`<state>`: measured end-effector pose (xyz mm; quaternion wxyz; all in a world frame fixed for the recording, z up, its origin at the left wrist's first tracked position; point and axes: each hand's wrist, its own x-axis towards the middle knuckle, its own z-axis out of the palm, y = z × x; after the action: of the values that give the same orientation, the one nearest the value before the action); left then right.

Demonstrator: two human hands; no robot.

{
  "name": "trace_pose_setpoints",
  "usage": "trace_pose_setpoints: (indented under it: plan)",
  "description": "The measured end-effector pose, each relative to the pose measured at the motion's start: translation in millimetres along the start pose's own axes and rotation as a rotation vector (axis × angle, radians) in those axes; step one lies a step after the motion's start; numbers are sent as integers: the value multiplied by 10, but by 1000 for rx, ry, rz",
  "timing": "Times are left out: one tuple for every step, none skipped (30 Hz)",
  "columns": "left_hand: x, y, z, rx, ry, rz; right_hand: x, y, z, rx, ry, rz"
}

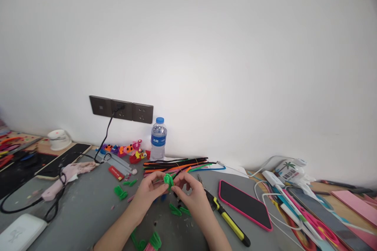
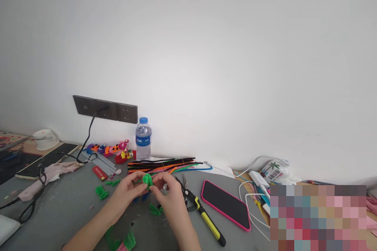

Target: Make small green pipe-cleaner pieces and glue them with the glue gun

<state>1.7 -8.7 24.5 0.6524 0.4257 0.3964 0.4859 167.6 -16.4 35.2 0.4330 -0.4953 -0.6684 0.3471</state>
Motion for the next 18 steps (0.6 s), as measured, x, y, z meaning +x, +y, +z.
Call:
trace_pose_setpoints:
  plan:
    - [3, -2, -2, 1, 6, 7, 0, -2, 2, -13, 1, -1]
    - [5, -4, -3, 2, 13, 14, 0, 0, 5, -24, 0, 1]
    - [8, -5, -6, 5, 20, 19, 0, 6, 9, -33, 0, 3]
    - [10, -6, -8, 9, 27, 24, 0, 15, 12, -39, 1, 4]
    - [13, -8, -12, 14, 30, 27, 0, 26, 15, -43, 3, 5]
    - [15, -11, -17, 20, 31, 29, 0, 35, 18, -47, 6, 3]
    - [18, -16, -22, 27, 30, 30, 0, 44, 20, -53, 9, 1]
    - [21, -23, -28, 39, 23, 29, 0, 49, 22, -63, 12, -2]
    - [24, -31, -35, 51, 20, 30, 0, 52, 24, -74, 16, -7]
    - [27, -40, -41, 63, 21, 33, 0, 52, 25, -86, 20, -13]
    - [30, -49, -46, 74, 24, 37, 0, 50, 25, -95, 26, -21]
    - [32, -57, -51, 83, 27, 42, 0, 47, 26, -101, 32, -30]
    - [32, -64, -55, 92, 29, 48, 0, 43, 26, -102, 39, -40]
    - [32, -67, -59, 102, 27, 50, -1, 38, 25, -100, 46, -50]
    - [32, -68, -62, 112, 24, 52, -2, 33, 25, -97, 48, -61]
    - [30, -67, -65, 125, 17, 50, -3, 28, 24, -95, 48, -69]
    - [30, -65, -68, 137, 13, 50, -4, 24, 23, -94, 45, -75]
    - [29, -61, -72, 149, 12, 50, -4, 21, 23, -95, 41, -79]
